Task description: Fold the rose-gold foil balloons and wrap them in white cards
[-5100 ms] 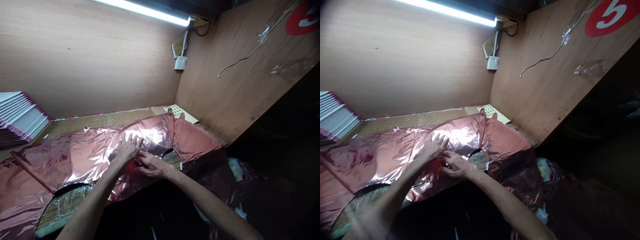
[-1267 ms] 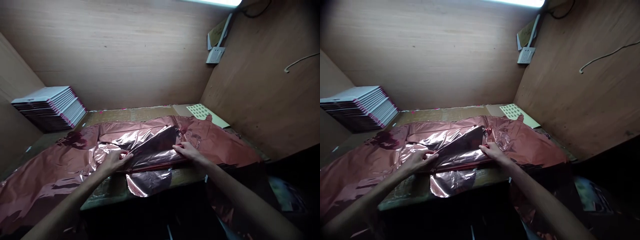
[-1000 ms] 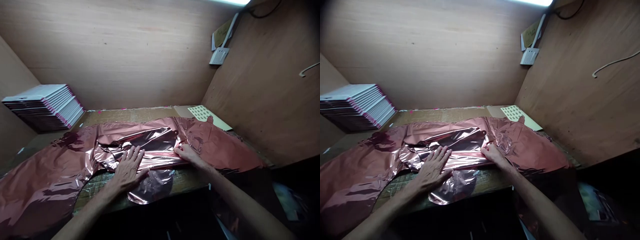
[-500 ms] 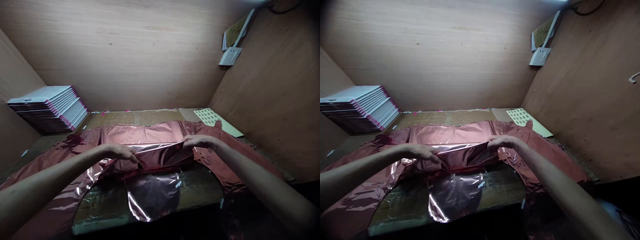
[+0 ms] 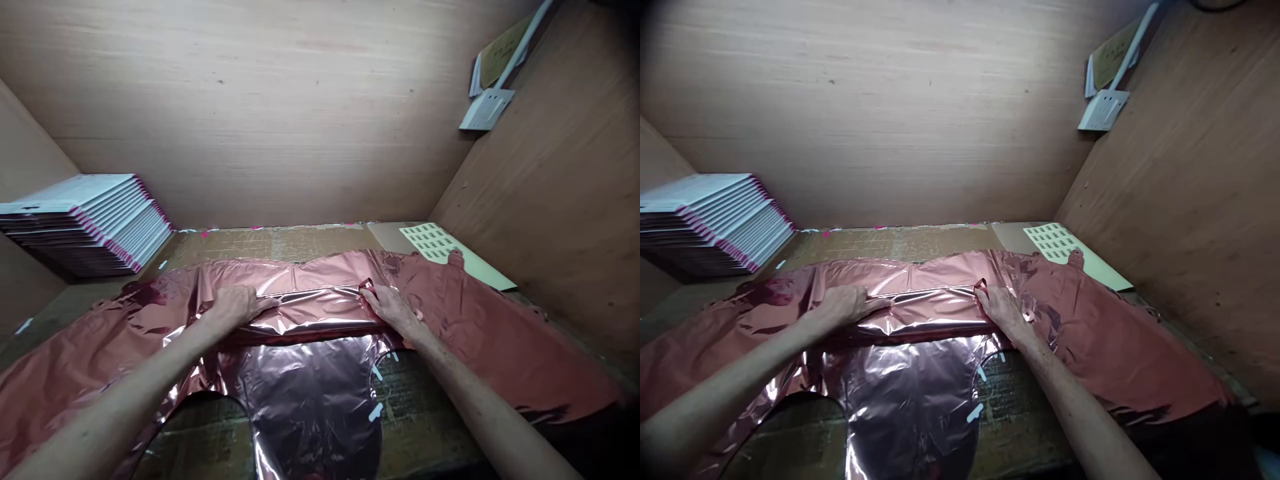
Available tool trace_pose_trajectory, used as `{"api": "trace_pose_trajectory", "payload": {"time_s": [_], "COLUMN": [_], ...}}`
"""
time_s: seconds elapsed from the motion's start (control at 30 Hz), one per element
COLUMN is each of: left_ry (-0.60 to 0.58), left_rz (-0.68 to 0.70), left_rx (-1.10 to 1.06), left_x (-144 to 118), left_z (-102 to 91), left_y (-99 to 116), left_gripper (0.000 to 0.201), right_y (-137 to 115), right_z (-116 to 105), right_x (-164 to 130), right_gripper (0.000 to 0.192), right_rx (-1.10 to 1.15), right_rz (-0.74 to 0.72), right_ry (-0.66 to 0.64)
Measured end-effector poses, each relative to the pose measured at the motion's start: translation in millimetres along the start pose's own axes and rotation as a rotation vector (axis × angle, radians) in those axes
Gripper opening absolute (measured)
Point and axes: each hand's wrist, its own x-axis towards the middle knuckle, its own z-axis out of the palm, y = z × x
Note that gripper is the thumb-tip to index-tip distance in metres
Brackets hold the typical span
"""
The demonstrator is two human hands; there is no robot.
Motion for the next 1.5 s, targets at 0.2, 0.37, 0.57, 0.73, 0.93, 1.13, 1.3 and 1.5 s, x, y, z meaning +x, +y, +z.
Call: {"api": "trace_pose_trajectory", "payload": {"time_s": [0.2,0.37,0.57,0.73,0.93,1.13,1.3,1.5], "left_ry": [0.51,0.434,0.472,0.445,0.44,0.357,0.535,0.505], "left_rz": [0.175,0.349,0.55,0.265,0.249,0.846,0.843,0.846], "left_rx": [-0.026,-0.07,-0.049,-0.079,-0.113,-0.185,-0.047,-0.16], "left_x": [6.7,14.9,-24.4,-9.7,-38.4,-192.3,-204.5,-207.2], "left_z": [46.2,85.3,78.4,67.7,47.2,95.7,141.0,134.7], "left_y": [53.7,78.1,63.7,32.0,47.7,81.7,89.0,87.2], "left_gripper": [0.07,0.07,0.074,0.067,0.065,0.09,0.053,0.057], "right_y": [-5.8,-30.9,-34.2,-26.0,-33.4,-21.0,2.3,12.6], "right_z": [-11.1,-32.9,-25.4,-16.7,-19.6,6.4,27.5,48.1], "right_x": [4.7,6.4,-38.6,-89.0,-113.1,-183.3,-236.6,-230.9], "right_gripper": [0.029,0.019,0.021,0.012,0.017,0.033,0.033,0.045], "right_rx": [-0.128,-0.203,-0.109,0.006,0.035,0.43,0.39,0.054], "right_rz": [0.012,-0.135,-0.416,-0.312,-0.175,-0.124,-0.535,-1.143], "right_ry": [-0.057,-0.047,-0.326,-0.298,-0.232,-0.202,0.111,0.267]}}
